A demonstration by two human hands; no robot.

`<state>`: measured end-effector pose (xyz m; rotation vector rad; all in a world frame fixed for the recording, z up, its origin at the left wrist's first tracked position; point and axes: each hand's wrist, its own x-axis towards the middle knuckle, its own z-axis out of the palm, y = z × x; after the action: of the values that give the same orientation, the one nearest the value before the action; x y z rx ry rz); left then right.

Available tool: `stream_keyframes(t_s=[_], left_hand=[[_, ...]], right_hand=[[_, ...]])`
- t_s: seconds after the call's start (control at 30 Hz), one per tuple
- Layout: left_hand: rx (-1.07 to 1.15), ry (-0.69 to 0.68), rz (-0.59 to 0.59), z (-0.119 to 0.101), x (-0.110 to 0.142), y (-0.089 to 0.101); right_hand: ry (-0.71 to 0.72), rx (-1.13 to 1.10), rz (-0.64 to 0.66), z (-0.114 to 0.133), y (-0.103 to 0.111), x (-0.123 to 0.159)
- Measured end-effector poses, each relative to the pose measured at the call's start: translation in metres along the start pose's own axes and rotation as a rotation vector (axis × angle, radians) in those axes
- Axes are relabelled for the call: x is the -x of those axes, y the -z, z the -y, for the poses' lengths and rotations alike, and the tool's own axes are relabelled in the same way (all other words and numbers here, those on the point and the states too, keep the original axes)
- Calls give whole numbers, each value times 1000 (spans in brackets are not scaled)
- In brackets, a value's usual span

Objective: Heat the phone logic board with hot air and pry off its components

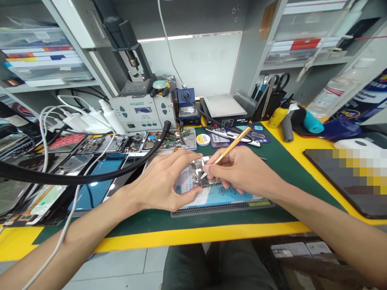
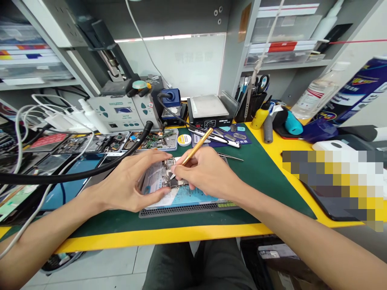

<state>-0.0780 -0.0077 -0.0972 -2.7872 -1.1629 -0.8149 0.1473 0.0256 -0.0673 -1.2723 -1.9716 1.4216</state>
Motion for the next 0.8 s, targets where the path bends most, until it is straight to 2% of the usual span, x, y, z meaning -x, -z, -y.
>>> stream_keyframes(t_s=[0.57,0.8], left_hand=[[-12,6,1,-2,0,2],[-40,9,14,-1,2,3]], right_hand=[[62,-54,-25,1,-1,2],[22,-34,-25,-1,1,2]])
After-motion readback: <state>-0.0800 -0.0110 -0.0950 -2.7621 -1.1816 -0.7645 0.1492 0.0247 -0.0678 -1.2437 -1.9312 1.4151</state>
